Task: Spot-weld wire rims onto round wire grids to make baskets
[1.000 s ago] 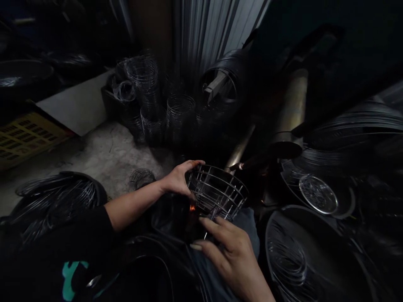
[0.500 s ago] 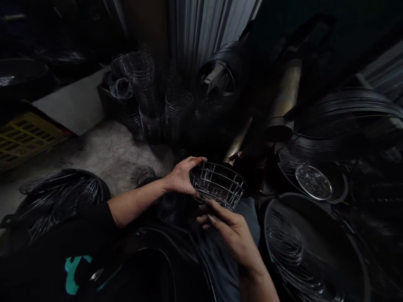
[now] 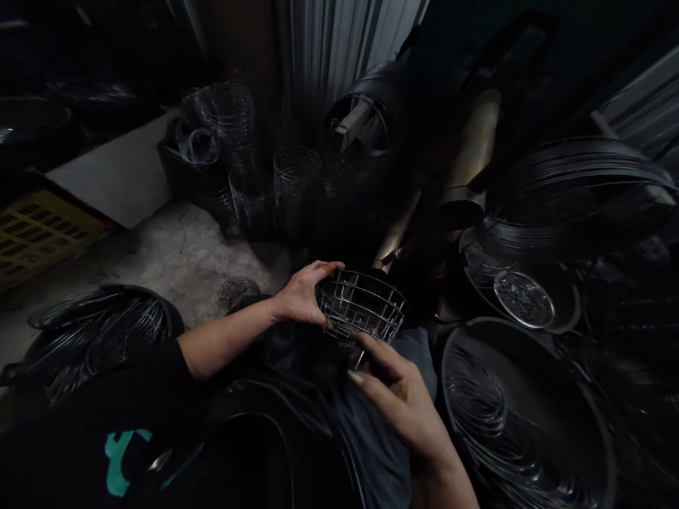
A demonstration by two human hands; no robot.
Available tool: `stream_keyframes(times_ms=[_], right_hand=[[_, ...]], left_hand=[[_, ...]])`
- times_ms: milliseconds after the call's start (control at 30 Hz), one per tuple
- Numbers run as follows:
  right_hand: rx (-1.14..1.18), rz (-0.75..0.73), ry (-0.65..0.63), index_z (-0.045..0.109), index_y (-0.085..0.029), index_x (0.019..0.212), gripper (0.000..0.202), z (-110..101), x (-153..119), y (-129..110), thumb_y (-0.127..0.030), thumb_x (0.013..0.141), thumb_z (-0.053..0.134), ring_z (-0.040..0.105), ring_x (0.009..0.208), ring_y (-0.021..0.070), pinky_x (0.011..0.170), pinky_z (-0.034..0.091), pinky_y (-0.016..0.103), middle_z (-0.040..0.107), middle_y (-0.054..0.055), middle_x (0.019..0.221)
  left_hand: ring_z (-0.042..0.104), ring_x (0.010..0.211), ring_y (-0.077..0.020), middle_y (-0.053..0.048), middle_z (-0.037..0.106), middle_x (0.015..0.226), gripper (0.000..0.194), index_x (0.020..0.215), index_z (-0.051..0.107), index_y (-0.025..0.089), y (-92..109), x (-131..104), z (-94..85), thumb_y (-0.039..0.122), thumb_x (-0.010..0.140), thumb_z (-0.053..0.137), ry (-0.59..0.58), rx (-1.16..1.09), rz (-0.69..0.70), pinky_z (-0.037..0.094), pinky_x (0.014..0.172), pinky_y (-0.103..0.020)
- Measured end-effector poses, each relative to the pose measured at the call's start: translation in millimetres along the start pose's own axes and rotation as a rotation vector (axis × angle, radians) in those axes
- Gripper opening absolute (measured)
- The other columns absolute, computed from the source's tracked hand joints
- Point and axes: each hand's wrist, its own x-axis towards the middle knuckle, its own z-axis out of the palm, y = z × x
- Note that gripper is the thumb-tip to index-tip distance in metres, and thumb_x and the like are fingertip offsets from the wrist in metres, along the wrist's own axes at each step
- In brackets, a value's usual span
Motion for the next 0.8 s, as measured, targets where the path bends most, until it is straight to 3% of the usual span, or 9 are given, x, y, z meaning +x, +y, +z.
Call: stream_keyframes(times_ms=[67, 200, 367, 400, 500, 567, 667, 800], right_hand=[[-0.135, -0.057, -0.03, 0.07, -0.023, 0.109, 0.037, 0.3, 1.2, -8.1, -0.033, 0.073, 0.071, 0.061, 0.105, 0.0257, 0.091, 0.05, 0.038, 0.067, 0.008, 0.111], [-0.216, -0.098, -0.11, 0.074, -0.024, 0.098, 0.024, 0.5, 14.9, -18.4, -0.036, 0.08, 0.063, 0.067, 0.086, 0.021, 0.079, 0.054, 0.031, 0.071, 0.006, 0.094], [-0.402, -0.125, 0.001, 0.075, -0.023, 0.092, 0.024, -7.9, 34.1, -16.4, -0.036, 0.082, 0.058, 0.066, 0.079, 0.0209, 0.07, 0.053, 0.029, 0.071, 0.006, 0.087], [-0.433, -0.128, -0.027, 0.075, -0.024, 0.092, 0.023, -10.4, 33.6, -16.2, -0.035, 0.082, 0.058, 0.066, 0.078, 0.0207, 0.07, 0.053, 0.029, 0.071, 0.006, 0.086], [-0.413, -0.077, -0.327, 0.075, -0.026, 0.091, 0.021, -17.5, 21.2, -14.2, -0.034, 0.085, 0.057, 0.066, 0.076, 0.0194, 0.07, 0.053, 0.027, 0.071, 0.004, 0.084], [-0.357, -0.033, -0.437, 0.074, -0.027, 0.098, 0.024, -20.3, 8.1, -7.8, -0.035, 0.087, 0.054, 0.067, 0.082, 0.02, 0.073, 0.055, 0.028, 0.071, 0.004, 0.089], [-0.248, 0.028, -0.347, 0.071, -0.026, 0.108, 0.03, -20.0, -7.0, 7.0, -0.037, 0.086, 0.054, 0.067, 0.086, 0.0221, 0.075, 0.057, 0.031, 0.071, 0.006, 0.09], [0.011, 0.159, -0.132, 0.067, -0.021, 0.115, 0.042, -14.4, -8.3, 15.3, -0.046, 0.081, 0.062, 0.069, 0.074, 0.0223, 0.067, 0.059, 0.034, 0.072, 0.008, 0.088]], left_hand=[[0.054, 0.106, -0.0259, -0.008, 0.053, 0.117, 0.109, 0.131, 0.046, 0.015, -0.2, -0.3, 0.1, 0.038, 0.032, 0.086, -0.005, 0.009, 0.0, 0.046, 0.098, -0.039], [0.053, 0.108, -0.0275, -0.009, 0.053, 0.121, 0.105, 0.13, 0.048, 0.016, 1.4, -0.7, 1.2, 0.038, 0.034, 0.085, -0.029, 0.034, 0.028, 0.044, 0.099, -0.042], [0.053, 0.111, -0.0288, -0.011, 0.054, 0.123, 0.099, 0.128, 0.049, 0.018, 3.7, -0.2, 3.3, 0.046, 0.04, 0.082, -0.071, 0.046, 0.092, 0.042, 0.101, -0.044], [0.053, 0.111, -0.0289, -0.011, 0.054, 0.123, 0.099, 0.129, 0.048, 0.018, 3.4, 0.1, 3.5, 0.045, 0.04, 0.082, -0.08, 0.055, 0.103, 0.041, 0.102, -0.044], [0.052, 0.111, -0.0287, -0.011, 0.053, 0.124, 0.104, 0.131, 0.047, 0.017, 0.6, 1.3, 3.6, 0.04, 0.036, 0.083, -0.1, 0.057, 0.087, 0.042, 0.101, -0.043], [0.053, 0.109, -0.0282, -0.01, 0.053, 0.123, 0.105, 0.131, 0.047, 0.017, -2.0, 2.2, 3.8, 0.037, 0.035, 0.084, -0.106, 0.039, 0.042, 0.043, 0.099, -0.043], [0.054, 0.107, -0.0275, -0.008, 0.053, 0.12, 0.105, 0.131, 0.048, 0.02, -4.5, 3.2, 5.5, 0.036, 0.034, 0.085, -0.116, 0.031, -0.004, 0.045, 0.097, -0.042], [0.054, 0.106, -0.0272, -0.008, 0.053, 0.119, 0.105, 0.13, 0.048, 0.019, -1.9, 3.7, 8.6, 0.036, 0.034, 0.085, -0.117, 0.053, 0.005, 0.045, 0.097, -0.042]])
